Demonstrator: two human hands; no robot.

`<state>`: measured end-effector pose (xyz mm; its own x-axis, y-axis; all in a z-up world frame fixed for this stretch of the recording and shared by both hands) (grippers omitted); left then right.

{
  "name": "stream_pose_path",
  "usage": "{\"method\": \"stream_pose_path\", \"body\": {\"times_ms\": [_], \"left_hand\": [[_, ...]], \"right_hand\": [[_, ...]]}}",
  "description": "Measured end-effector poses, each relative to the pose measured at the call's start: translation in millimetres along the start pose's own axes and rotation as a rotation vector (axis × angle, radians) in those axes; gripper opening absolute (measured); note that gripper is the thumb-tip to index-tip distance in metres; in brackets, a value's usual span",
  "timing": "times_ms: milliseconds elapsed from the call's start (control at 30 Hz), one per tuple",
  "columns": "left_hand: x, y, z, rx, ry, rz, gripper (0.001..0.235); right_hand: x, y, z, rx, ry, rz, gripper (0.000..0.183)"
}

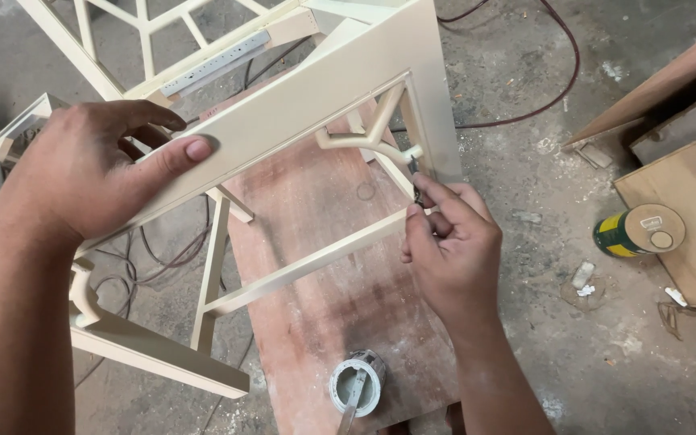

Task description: A person is touching up a white wooden chair frame using a small brush and a scraper to apply paint and filler to the joints.

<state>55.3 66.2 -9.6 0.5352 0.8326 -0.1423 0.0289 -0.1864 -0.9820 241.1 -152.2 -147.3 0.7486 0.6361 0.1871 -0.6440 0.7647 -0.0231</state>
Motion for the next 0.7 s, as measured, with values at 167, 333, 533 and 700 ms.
{"method": "stream_pose_path", "body": {"times_ms": [167,333,533,700], "left_hand": [[-2.8,2.1,-1.9,-0.004,0.009,0.006,0.071],[-3.1,5.3,2.6,-0.016,0.013,-0.005,0.070],[-2.4,3.6,-1.2,-0.014,0.013,0.009,0.069],[-2.1,0.2,0.4,-0.002,-0.003,-0.010,0.060]], "right_hand": [[-2.3,-3.7,1.8,-0.045,0.063,0.042,0.036],[-1.5,-6.4,-1.0,-0.066,0.063,0.028,0.037],[-11.7,-7.5,-26.1,0.018,-0.071,-0.010,0.033],[-15.2,-2.3,-31.6,-0.040,-0.341,-0.113,0.029]]}}
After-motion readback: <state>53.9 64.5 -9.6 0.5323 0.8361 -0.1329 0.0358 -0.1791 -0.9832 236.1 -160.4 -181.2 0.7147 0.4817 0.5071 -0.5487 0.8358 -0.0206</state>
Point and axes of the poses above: each hand's wrist, its own x-axis towards the middle knuckle, its own y-axis out of the palm, z = x × y, the point moved 9 cm from there along x, towards the middle knuckle, and after that the axes turned 2 degrees about -y, right-handed, at the moved point
